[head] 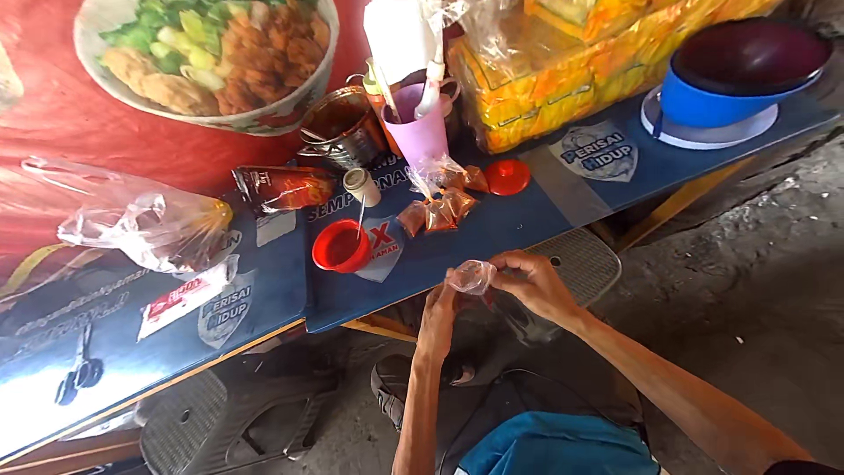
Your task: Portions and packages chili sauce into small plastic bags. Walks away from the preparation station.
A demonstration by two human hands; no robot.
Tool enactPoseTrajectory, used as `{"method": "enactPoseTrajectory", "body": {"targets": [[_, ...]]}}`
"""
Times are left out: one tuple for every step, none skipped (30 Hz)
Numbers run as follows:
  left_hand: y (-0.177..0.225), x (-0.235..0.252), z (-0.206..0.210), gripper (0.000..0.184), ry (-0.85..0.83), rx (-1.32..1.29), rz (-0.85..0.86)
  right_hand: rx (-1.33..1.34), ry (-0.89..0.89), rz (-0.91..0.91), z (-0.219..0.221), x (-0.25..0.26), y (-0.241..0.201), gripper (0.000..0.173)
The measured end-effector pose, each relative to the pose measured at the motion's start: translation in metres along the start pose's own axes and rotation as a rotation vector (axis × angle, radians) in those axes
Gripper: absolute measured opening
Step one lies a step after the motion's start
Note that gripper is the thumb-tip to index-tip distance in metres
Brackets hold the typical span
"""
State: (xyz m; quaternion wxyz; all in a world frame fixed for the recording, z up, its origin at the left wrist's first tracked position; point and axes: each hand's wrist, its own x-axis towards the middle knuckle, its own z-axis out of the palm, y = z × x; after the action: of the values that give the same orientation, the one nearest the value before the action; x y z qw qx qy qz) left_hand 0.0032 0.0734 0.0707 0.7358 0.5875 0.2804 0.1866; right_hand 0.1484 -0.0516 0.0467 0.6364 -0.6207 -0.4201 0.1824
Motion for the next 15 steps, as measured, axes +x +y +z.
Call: {"method": "enactPoseTrajectory", "body": {"targets": [[-0.006,-0.002,0.001,0.038,0.006,0.001,-0.034,-0.039,0.002,0.0,0.0,-0.005,0.006,0.023],[-0.011,-0.003,0.001,0.035,-0.001,-0.001,-0.07,-0.081,0.003,0.0,0.0,-0.011,0.013,0.024],[-0.016,-0.004,0.0,0.034,-0.017,-0.001,-0.11,-0.126,0.007,0.006,0.001,-0.018,0.02,0.026],[-0.023,-0.004,-0.001,0.033,-0.032,-0.005,-0.151,-0.174,0.013,0.011,0.002,-0.024,0.028,0.026],[-0.03,-0.004,-0.001,0.032,-0.045,-0.008,-0.195,-0.221,0.015,0.021,0.004,-0.029,0.034,0.026],[-0.038,-0.004,-0.002,0.031,-0.055,-0.012,-0.234,-0.268,0.011,0.039,0.006,-0.034,0.04,0.026],[-0.046,-0.004,-0.002,0.028,-0.06,-0.019,-0.257,-0.312,0.004,0.054,0.008,-0.039,0.043,0.026],[-0.054,-0.004,-0.002,0.025,-0.06,-0.031,-0.267,-0.352,-0.002,0.063,0.01,-0.042,0.048,0.026],[-0.063,-0.004,-0.002,0.023,-0.054,-0.048,-0.262,-0.388,-0.006,0.067,0.012,-0.044,0.052,0.026],[-0.071,-0.003,-0.003,0.021,-0.037,-0.065,-0.245,-0.424,-0.006,0.062,0.013,-0.047,0.058,0.026],[-0.078,-0.002,-0.003,0.019,-0.009,-0.079,-0.221,-0.454,-0.006,0.067,0.014,-0.05,0.065,0.026],[-0.086,-0.001,-0.005,0.018,0.023,-0.091,-0.192,-0.477,-0.012,0.09,0.015,-0.053,0.071,0.026],[-0.094,0.001,-0.007,0.017,0.056,-0.101,-0.165,-0.496,-0.028,0.131,0.014,-0.056,0.076,0.026],[-0.1,0.003,-0.01,0.017,0.092,-0.113,-0.145,-0.516,-0.049,0.181,0.014,-0.058,0.082,0.027],[-0.107,0.004,-0.012,0.017,0.127,-0.122,-0.134,-0.531,-0.069,0.23,0.015,-0.061,0.089,0.028]]}}
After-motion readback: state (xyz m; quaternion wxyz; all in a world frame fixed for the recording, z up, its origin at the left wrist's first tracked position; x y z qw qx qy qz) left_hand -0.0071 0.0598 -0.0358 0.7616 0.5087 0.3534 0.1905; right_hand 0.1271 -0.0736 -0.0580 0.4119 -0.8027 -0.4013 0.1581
